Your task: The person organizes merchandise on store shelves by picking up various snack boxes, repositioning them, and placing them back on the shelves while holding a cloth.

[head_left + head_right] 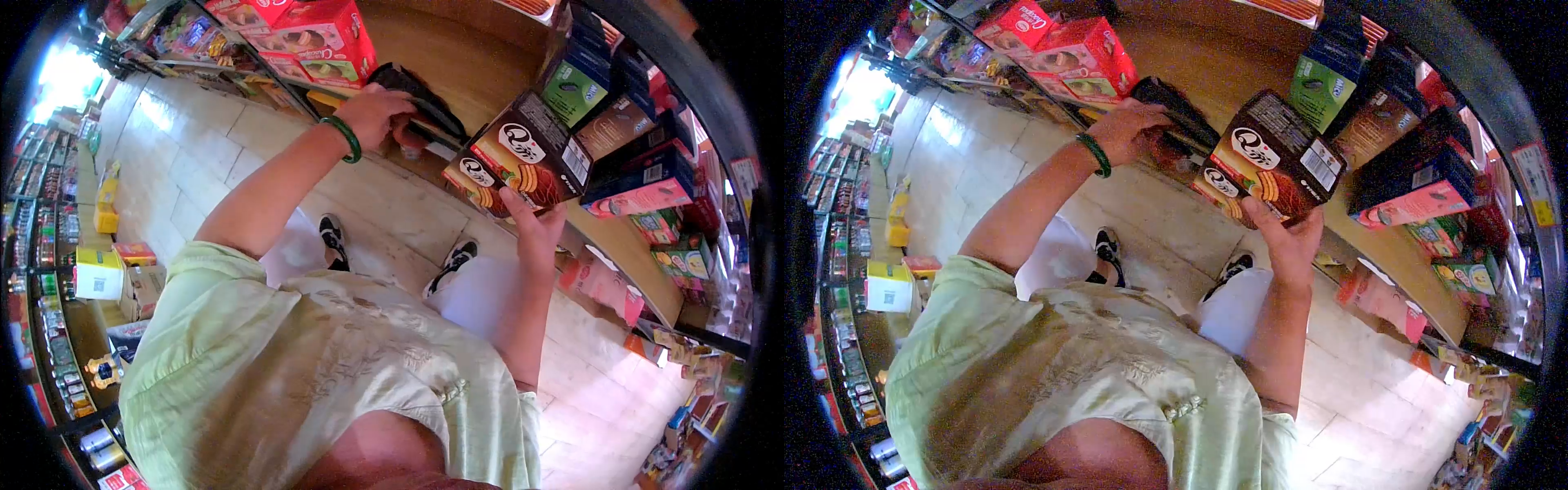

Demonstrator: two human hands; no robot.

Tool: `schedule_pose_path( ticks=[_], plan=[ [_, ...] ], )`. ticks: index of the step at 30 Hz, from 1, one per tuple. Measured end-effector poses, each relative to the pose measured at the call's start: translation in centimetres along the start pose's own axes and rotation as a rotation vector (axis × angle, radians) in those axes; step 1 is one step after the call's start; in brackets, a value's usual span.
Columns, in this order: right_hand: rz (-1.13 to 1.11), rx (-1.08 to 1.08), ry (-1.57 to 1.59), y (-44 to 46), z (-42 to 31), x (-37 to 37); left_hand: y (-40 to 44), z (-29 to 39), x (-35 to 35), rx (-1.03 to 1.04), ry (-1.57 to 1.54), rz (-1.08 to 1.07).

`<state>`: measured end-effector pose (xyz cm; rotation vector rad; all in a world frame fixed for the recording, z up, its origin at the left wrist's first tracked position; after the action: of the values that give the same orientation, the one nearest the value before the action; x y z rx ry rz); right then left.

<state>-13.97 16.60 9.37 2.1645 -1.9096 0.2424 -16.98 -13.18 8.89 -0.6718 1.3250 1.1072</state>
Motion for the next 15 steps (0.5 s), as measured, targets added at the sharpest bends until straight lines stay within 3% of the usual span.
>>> schedule_pose_path(
  ticks=[5, 6, 8, 9, 12, 15],
  plan=[
    [0.241, -0.049, -0.02, -1.9, 0.6, -3.0, 1.8, 0.9, 2.5, -0.057, -0.036, 0.044],
    [0.23, -0.052, -0.029, -1.7, 0.3, -3.5, 2.6, 2.2, 3.0, -0.061, -0.013, 0.08],
    [0.215, -0.105, 0.09, -1.9, -0.4, -4.0, 3.8, 6.2, 1.9, -0.117, 0.009, -0.043],
    [0.245, -0.107, 0.19, -2.0, -1.0, -3.5, 3.9, 7.0, 2.5, -0.059, 0.034, 0.015],
    [0.157, -0.002, 0.104, -1.4, -1.2, -4.3, 3.3, 8.4, 3.0, 0.0, 0.059, 0.05],
    [0.196, -0.075, -0.031, -1.9, -1.7, -2.4, 0.6, 7.9, 3.7, 0.082, -0.161, 0.076]
  ],
)
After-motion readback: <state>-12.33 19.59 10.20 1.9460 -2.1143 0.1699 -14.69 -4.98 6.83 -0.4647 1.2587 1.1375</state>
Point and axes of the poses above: each hand's wrist, its own y-axis towards the middle knuckle, its own x-axis out of the palm, z = x × y, the point moved 1 cm from there along y, towards the middle knuckle
